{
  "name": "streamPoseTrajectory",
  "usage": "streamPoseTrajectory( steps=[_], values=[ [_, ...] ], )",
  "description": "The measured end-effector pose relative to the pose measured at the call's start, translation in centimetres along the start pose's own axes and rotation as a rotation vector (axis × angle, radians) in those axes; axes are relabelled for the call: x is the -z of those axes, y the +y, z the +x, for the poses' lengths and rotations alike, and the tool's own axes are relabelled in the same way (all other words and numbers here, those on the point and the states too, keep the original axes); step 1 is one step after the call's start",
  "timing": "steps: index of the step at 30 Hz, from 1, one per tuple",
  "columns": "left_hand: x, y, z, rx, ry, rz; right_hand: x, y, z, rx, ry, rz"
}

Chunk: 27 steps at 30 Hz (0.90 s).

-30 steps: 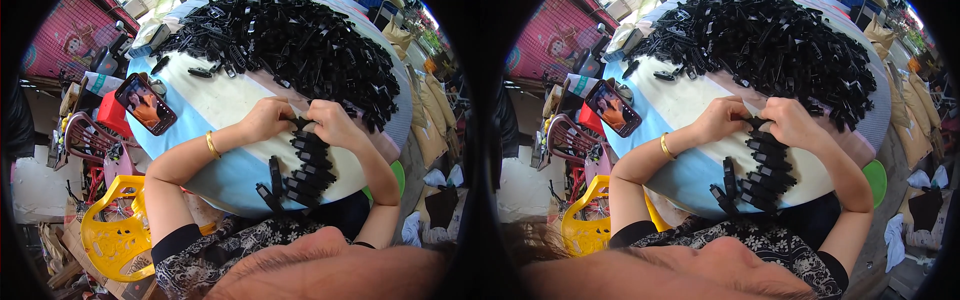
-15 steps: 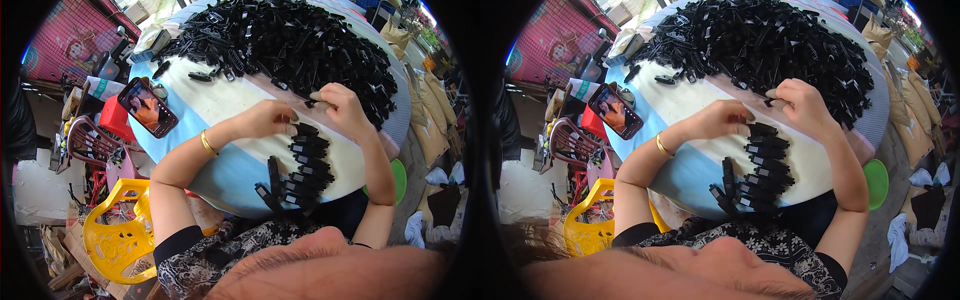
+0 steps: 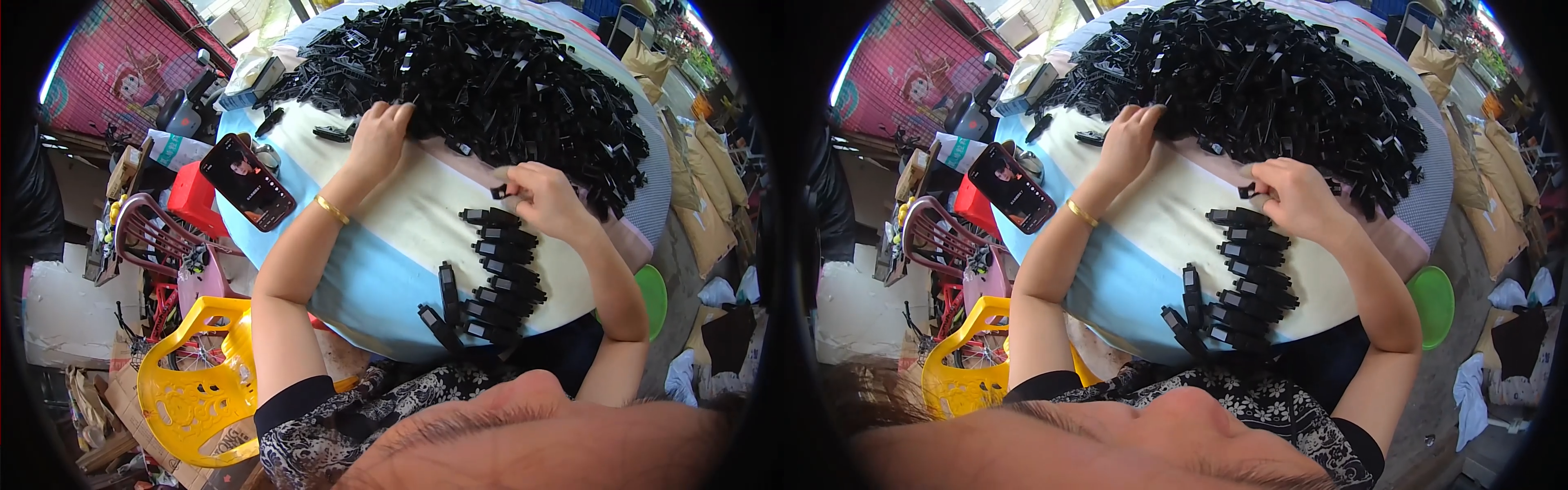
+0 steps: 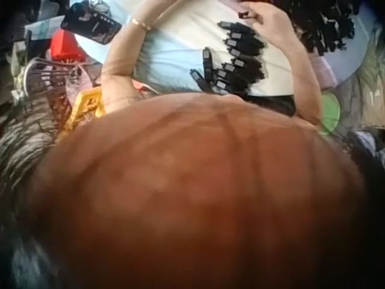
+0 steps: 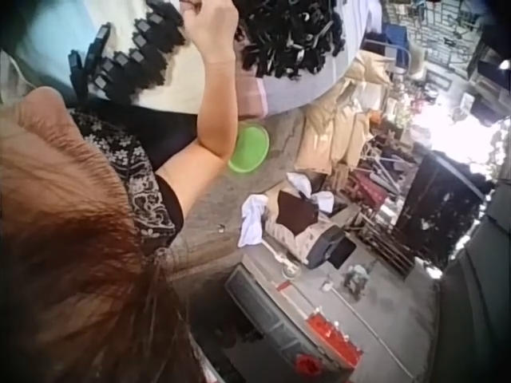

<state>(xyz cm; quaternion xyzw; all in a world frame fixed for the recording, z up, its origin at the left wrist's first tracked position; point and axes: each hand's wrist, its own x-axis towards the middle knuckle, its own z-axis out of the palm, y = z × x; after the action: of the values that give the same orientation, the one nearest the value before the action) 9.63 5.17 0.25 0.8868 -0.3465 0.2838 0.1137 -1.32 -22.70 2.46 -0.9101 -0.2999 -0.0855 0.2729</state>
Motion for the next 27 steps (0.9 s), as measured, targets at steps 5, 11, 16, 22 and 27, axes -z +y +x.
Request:
streamPoseTrajectory(
  steps=[5,11,16,22,27],
  values=[
    [1.1,5.3,-0.7,0.114,-0.075,-0.426,-0.5,0.6,-0.3,0.075,0.018,0.018],
    [1.7,7.2,-0.7,0.571,-0.28,-1.551,-0.7,0.9,0.1,0.005,0.167,0.157],
    [0.1,7.0,-1.5,0.538,-0.363,-1.553,0.1,0.5,0.1,-0.263,0.017,0.489],
    [1.1,8.3,-1.8,0.045,-0.2,-0.523,-0.4,-0.8,0.3,-0.337,-0.152,0.595],
    [1.4,8.8,-1.3,0.201,-0.311,-0.649,-0.8,0.3,-0.1,-0.014,0.095,0.012]
  ],
)
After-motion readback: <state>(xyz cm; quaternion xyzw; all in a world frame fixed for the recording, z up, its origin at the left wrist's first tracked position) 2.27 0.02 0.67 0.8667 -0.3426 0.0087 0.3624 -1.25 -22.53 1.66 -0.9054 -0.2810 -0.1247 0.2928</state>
